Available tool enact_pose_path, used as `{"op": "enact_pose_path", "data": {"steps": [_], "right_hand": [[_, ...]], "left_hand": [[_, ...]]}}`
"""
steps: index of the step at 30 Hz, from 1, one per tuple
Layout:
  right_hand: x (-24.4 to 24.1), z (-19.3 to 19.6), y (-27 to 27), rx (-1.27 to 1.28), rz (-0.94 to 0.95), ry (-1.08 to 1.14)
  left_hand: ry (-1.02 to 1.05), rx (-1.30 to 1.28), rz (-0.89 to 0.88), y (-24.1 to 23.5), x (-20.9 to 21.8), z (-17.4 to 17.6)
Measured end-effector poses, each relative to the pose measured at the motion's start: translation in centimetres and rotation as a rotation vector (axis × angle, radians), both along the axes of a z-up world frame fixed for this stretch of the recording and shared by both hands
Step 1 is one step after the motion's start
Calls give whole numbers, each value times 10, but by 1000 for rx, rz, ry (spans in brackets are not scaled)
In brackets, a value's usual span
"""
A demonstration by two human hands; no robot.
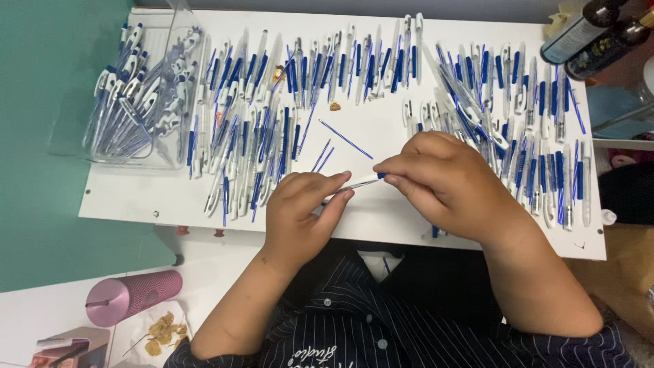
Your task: The person assembles blue and white ballpoint pens by inserting ink cartridges into clear plastic barrels. They repeatedly pick up a barrel and a cartridge, insert the cartridge, and place the completed pen into a clear plastic container on the left side of the table.
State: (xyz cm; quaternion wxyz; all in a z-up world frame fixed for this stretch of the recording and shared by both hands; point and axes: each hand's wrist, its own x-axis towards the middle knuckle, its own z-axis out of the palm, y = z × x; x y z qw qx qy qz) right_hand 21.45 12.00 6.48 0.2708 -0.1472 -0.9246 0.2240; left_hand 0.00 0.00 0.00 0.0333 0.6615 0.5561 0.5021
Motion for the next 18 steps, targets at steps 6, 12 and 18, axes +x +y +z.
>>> {"op": "enact_pose_path", "data": {"steps": [6, 12, 18], "right_hand": [[10, 20, -8, -158, -28, -141], [16, 57, -45, -65, 63, 35], [19, 39, -66, 54, -42, 148]], "left_hand": [[-66, -49, -62, 6, 12, 0], [-43, 203, -262, -1, 14, 13], [-116, 253, -234, -10, 25, 21]]}}
